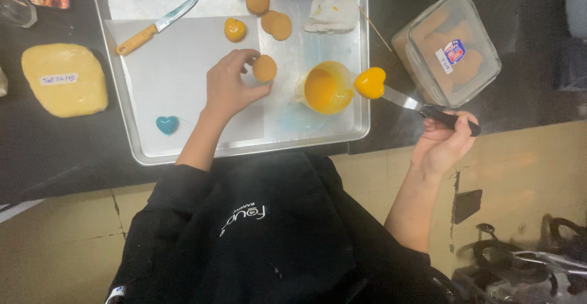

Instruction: The person dips heart-shaped dough pieces on a skewer into a cup of yellow glaze, lets the excess drip off, and uses a spatula to push the coated piece off the skewer onto a tray. They then retrieve a dough ball from a small freezer, thread it onto a skewer, and dip it into the glaze.

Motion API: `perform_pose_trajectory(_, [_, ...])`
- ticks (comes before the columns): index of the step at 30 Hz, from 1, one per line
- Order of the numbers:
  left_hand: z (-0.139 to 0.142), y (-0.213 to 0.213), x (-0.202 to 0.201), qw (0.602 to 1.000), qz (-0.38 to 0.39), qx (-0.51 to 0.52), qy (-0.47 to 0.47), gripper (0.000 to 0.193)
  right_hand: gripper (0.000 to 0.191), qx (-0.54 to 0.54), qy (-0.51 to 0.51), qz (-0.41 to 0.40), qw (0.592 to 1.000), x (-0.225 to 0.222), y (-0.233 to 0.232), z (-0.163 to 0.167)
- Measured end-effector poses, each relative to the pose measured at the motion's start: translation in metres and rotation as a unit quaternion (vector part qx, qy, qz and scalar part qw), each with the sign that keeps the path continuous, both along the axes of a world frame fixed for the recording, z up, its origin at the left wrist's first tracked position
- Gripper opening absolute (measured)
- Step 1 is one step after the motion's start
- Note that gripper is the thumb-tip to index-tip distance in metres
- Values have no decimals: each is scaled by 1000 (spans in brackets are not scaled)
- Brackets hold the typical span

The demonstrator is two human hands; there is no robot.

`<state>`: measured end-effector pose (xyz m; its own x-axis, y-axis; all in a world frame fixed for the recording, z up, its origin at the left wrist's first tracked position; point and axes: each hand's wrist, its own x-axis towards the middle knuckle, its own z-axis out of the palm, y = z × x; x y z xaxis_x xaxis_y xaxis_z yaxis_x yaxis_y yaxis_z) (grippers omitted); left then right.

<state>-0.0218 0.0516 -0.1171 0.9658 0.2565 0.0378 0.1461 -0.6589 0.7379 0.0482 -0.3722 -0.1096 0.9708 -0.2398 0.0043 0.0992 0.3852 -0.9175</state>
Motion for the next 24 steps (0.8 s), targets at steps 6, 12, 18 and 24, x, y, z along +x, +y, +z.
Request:
perform_pose_trajectory(6, [68, -29, 3, 981, -110, 32, -159, 58, 18, 16, -22, 35, 999, 5, 6, 31])
perform_pose_trajectory(12, [95, -46, 14, 970, -169, 39, -173, 61, 18, 7, -55, 94, 994, 3, 17, 58])
perform_pose_trajectory(18, [101, -58, 17, 970, -186, -6, -155, 58, 21, -46, -72, 135, 987, 6, 28, 73])
perform_pose_trajectory(24, [100, -62, 14, 969, -180, -81, -150, 57, 24, -66, -82, 150, 983, 11, 39, 84])
